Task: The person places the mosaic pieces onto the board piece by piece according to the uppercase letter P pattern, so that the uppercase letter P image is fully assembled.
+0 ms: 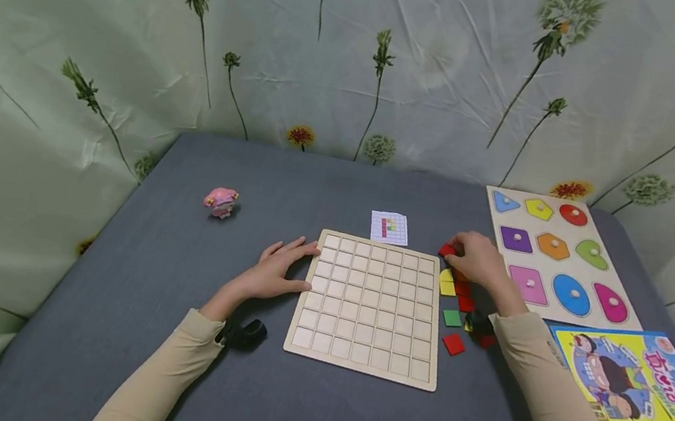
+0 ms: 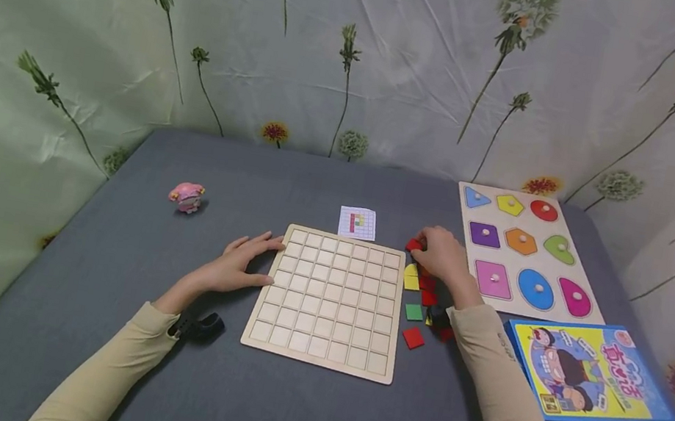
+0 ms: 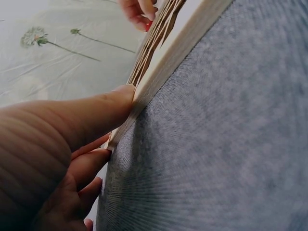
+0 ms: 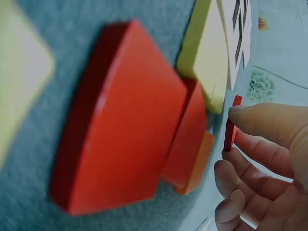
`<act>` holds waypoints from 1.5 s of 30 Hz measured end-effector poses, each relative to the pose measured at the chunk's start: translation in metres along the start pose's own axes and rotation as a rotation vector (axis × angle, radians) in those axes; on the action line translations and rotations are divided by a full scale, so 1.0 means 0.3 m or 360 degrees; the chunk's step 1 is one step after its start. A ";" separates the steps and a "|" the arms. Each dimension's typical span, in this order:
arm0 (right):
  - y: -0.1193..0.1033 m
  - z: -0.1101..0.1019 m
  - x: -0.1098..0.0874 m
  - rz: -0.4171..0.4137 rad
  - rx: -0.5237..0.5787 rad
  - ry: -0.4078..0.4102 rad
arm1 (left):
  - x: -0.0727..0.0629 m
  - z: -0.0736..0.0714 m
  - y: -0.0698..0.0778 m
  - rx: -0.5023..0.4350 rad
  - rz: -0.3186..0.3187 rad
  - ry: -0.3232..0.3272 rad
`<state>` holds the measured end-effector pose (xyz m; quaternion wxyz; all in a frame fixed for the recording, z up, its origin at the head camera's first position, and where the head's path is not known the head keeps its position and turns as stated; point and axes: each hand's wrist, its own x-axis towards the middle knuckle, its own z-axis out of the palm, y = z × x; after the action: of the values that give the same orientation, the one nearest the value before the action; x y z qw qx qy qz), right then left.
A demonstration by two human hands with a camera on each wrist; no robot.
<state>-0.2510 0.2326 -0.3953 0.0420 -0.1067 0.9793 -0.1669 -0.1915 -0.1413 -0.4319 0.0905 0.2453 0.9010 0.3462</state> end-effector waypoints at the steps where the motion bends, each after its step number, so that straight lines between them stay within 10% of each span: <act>1: -0.003 0.001 -0.004 -0.0009 -0.0002 0.0011 | 0.000 0.001 -0.001 0.0009 0.0005 0.0000; 45: -0.221 0.054 -0.062 -0.0306 -0.0007 0.0038 | 0.003 0.003 -0.008 0.0049 0.0022 -0.0002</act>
<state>-0.2181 0.1705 -0.3875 0.0139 -0.1983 0.9653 -0.1692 -0.1928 -0.1419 -0.4342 0.0848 0.2530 0.9044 0.3329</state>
